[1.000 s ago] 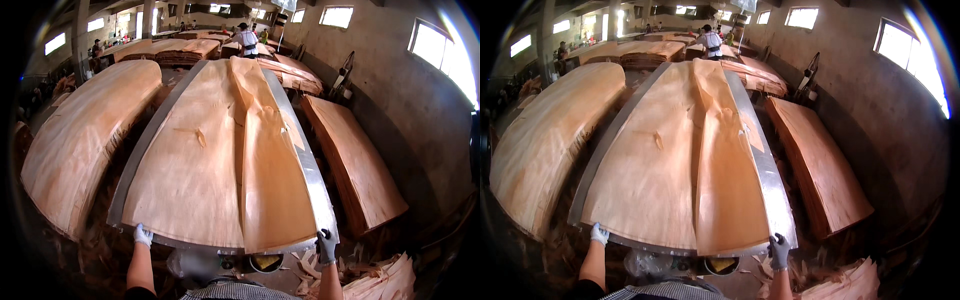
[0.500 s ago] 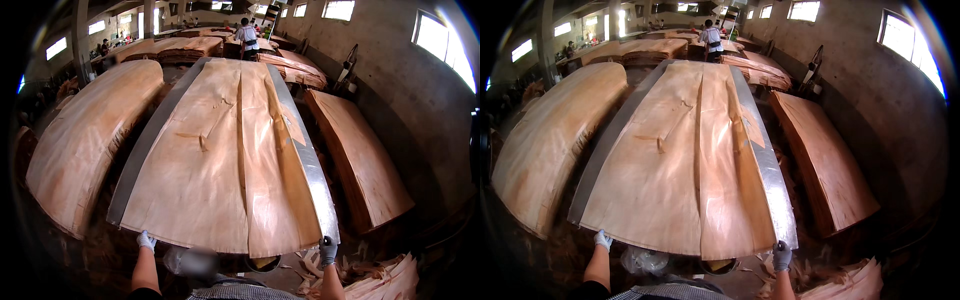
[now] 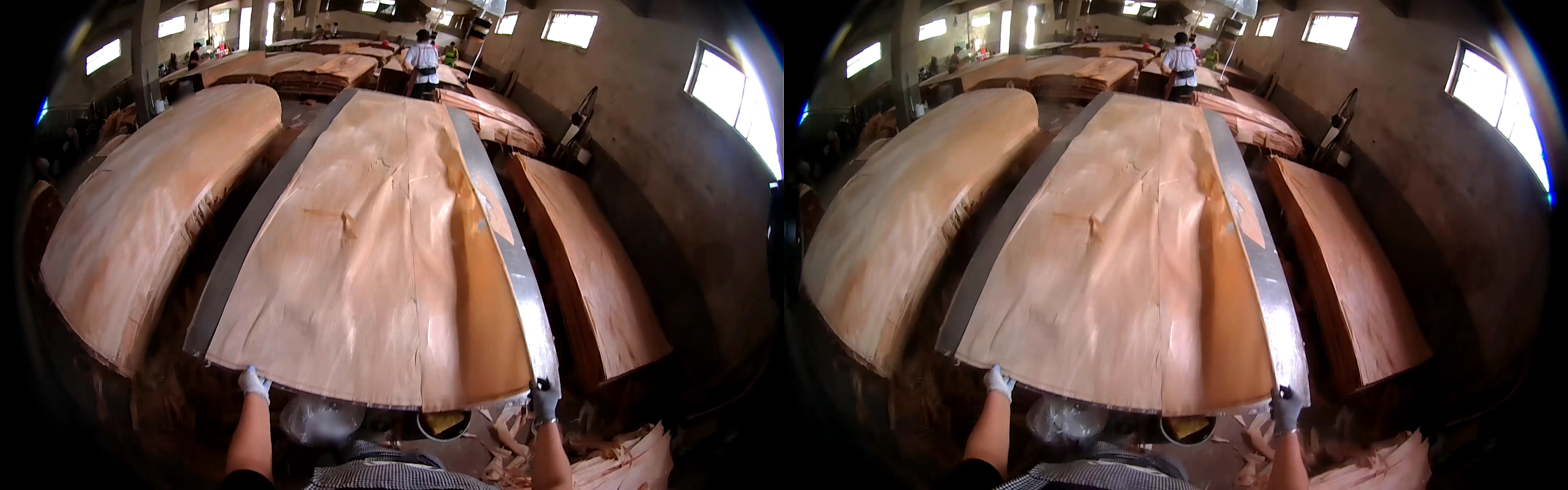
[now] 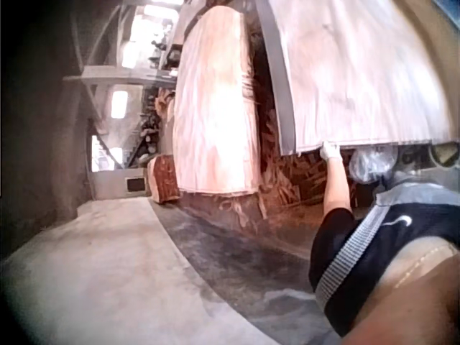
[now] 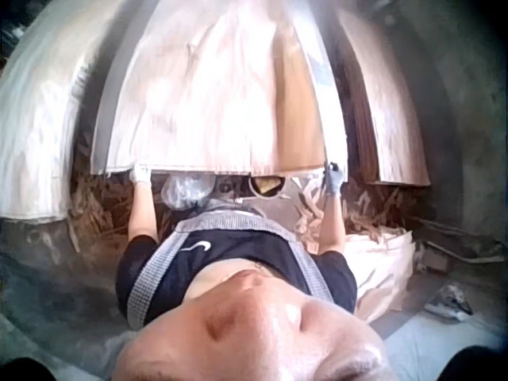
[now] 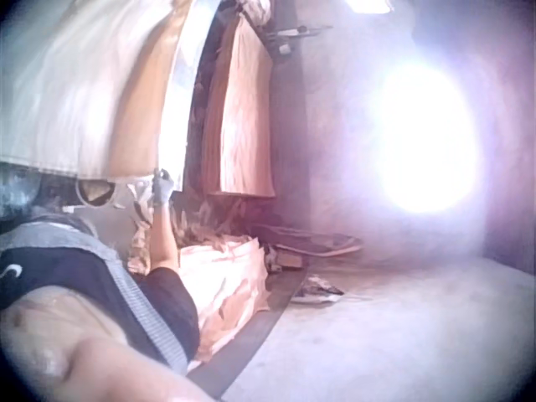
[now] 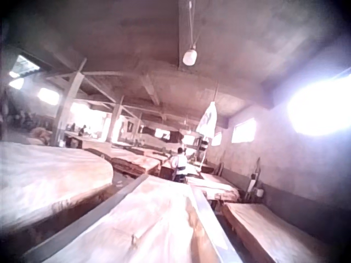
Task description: The person handles and organizes thin sheets of wood veneer, moving them between stacks, trimming a sheet, and taping sections together.
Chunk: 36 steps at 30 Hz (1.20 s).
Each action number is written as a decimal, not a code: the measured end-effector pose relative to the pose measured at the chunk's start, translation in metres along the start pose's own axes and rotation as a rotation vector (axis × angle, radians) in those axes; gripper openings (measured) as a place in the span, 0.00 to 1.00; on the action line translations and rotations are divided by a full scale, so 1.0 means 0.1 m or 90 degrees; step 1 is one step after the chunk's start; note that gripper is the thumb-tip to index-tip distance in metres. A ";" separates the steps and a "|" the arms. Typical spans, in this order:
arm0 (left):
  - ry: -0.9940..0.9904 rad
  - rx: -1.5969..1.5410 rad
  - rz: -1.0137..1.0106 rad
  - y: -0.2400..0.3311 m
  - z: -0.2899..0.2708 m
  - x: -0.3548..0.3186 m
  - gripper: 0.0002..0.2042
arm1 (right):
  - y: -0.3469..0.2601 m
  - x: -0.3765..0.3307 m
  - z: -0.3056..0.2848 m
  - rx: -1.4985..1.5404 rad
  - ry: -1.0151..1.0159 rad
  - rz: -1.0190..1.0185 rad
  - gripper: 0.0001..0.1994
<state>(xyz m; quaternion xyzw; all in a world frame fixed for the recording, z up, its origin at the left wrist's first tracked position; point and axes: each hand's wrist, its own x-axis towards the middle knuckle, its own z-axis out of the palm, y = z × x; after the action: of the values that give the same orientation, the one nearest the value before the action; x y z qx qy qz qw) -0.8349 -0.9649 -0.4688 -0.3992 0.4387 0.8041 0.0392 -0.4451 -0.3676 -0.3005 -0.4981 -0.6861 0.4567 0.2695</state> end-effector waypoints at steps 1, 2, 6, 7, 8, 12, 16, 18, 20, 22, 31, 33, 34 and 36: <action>0.016 0.009 0.001 0.06 0.02 0.03 0.19 | -0.15 -0.02 0.08 0.012 -0.004 0.028 0.11; 0.020 0.052 -0.014 0.06 0.08 -0.01 0.20 | -0.22 -0.01 0.08 0.051 -0.015 0.076 0.11; -0.021 0.077 -0.040 0.08 0.01 -0.18 0.23 | 0.13 0.03 -0.23 -0.024 0.062 -0.049 0.10; -0.036 0.106 -0.056 0.13 -0.09 -0.20 0.24 | 0.33 -0.03 -0.36 -0.069 0.100 -0.097 0.11; -0.048 0.134 -0.067 0.21 -0.25 -0.22 0.24 | 0.51 -0.19 -0.53 -0.271 0.102 -0.191 0.14; -0.044 0.230 -0.022 0.12 -0.63 -0.40 0.26 | 1.76 -0.79 -1.54 -0.651 -0.086 -0.055 0.12; -0.092 0.280 0.104 -0.09 -0.49 -0.90 0.23 | 2.16 -1.30 -1.94 -0.670 -0.680 -0.004 0.16; -0.192 0.304 0.150 -0.45 -0.05 -1.30 0.21 | 2.43 -1.42 -2.15 -0.511 -0.651 0.282 0.16; -0.287 0.339 0.232 -0.61 0.24 -1.55 0.19 | 1.71 -1.32 -1.48 -0.576 -0.743 0.033 0.13; -0.334 0.632 0.540 -1.12 0.72 -1.64 0.16 | 1.47 -1.12 -1.23 -0.452 -0.614 0.094 0.12; -0.421 1.238 0.719 -1.89 1.31 -2.35 0.33 | 1.29 -0.33 0.00 0.035 -0.068 -0.025 0.07; -0.451 1.239 0.693 -1.90 1.29 -2.35 0.34 | 1.28 -0.18 -0.17 0.078 -0.073 0.040 0.06; -0.450 1.249 0.694 -1.85 1.28 -2.33 0.34 | 1.19 -0.13 -0.24 0.106 -0.091 0.079 0.06; -0.450 1.268 0.686 -1.78 1.25 -2.31 0.35 | 1.03 -0.04 -0.41 0.129 -0.105 0.108 0.06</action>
<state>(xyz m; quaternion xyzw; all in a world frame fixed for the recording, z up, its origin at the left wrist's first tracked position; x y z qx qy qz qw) -0.6803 -0.6968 -0.3955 0.2876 0.9476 0.0873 0.1079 -0.3647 -0.3475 -0.3748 -0.4853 -0.6119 0.5838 0.2218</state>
